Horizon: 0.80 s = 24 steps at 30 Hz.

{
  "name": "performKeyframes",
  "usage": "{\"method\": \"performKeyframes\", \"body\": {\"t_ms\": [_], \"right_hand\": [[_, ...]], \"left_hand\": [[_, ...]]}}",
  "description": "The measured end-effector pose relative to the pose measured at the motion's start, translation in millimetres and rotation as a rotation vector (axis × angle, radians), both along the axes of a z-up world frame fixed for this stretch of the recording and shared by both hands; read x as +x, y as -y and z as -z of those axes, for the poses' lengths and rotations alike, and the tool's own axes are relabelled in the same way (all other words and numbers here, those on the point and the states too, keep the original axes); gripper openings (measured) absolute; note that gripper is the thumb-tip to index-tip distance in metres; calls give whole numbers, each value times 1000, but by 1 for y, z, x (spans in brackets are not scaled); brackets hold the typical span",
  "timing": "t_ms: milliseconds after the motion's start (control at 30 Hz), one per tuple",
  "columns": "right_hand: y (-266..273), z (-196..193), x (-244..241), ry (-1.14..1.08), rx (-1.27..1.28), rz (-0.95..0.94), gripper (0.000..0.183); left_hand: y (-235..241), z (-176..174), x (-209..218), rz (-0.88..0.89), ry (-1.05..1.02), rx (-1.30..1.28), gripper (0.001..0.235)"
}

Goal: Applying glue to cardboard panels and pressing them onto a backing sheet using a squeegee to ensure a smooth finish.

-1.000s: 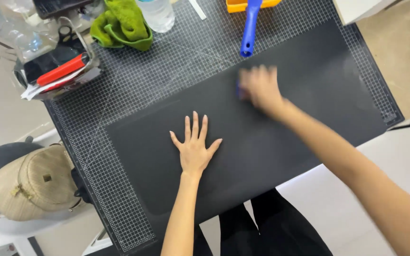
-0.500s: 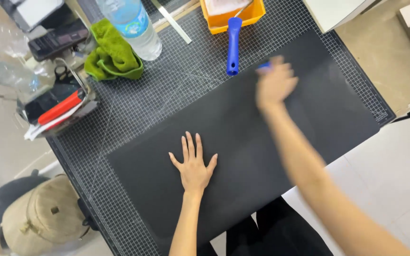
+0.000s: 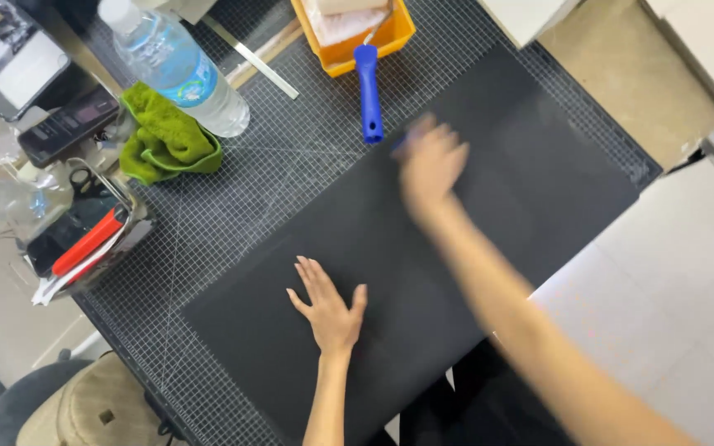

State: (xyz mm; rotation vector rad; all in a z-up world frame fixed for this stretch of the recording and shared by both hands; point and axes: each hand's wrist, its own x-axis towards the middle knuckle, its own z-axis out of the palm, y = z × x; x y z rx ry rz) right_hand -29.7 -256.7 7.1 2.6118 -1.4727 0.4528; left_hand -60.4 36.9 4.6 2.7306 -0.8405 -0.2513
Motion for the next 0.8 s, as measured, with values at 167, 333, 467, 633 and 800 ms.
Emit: {"method": "performKeyframes", "body": {"t_ms": [167, 333, 467, 633, 800], "right_hand": [[-194, -25, -80, 74, 17, -852, 23], [16, -15, -147, -121, -118, -121, 55], [-104, -30, -141, -412, -234, 27, 103], [-231, -18, -183, 112, 41, -752, 31], [-53, -22, -223, -163, -107, -218, 72]], "left_hand": [[-16, 12, 5, 62, 51, -428, 76], [-9, 0, 0, 203, 109, -373, 65], [-4, -1, -2, 160, 105, -318, 57], [-17, 8, 0, 200, 72, -347, 57], [-16, -1, -2, 260, 132, -305, 59]]}}
